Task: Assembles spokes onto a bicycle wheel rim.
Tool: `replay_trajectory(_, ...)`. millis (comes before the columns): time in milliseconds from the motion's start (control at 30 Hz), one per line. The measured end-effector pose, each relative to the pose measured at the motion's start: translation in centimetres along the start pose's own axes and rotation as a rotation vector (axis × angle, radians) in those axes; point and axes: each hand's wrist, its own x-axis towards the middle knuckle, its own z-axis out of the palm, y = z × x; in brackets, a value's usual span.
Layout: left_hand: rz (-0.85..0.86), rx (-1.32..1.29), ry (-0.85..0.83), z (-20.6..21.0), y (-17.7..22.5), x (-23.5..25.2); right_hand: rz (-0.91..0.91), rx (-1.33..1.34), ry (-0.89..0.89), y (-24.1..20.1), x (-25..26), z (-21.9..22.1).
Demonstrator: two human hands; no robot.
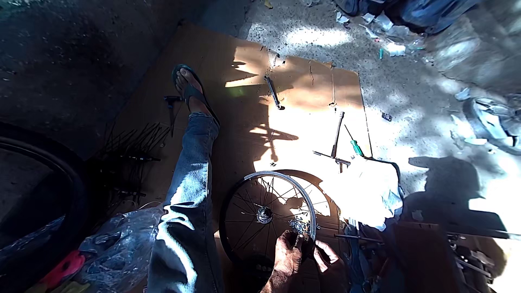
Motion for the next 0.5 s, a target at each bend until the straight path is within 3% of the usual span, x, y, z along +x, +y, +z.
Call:
replay_trajectory(100, 0.012, -0.010, 0.003, 0.0, 0.0, 0.0, -0.067, -0.073, -0.014, 0.5, 0.2, -0.3)
replay_trajectory(233, 0.002, 0.009, 0.006, -0.2, -0.1, 0.0, -0.028, -0.061, -0.033, -0.1, 0.0, -0.5)
replay_trajectory(500, -0.021, 0.093, -0.010, -0.5, 0.4, -0.2, 0.056, 0.140, -0.107, 0.7, 0.2, -0.7)
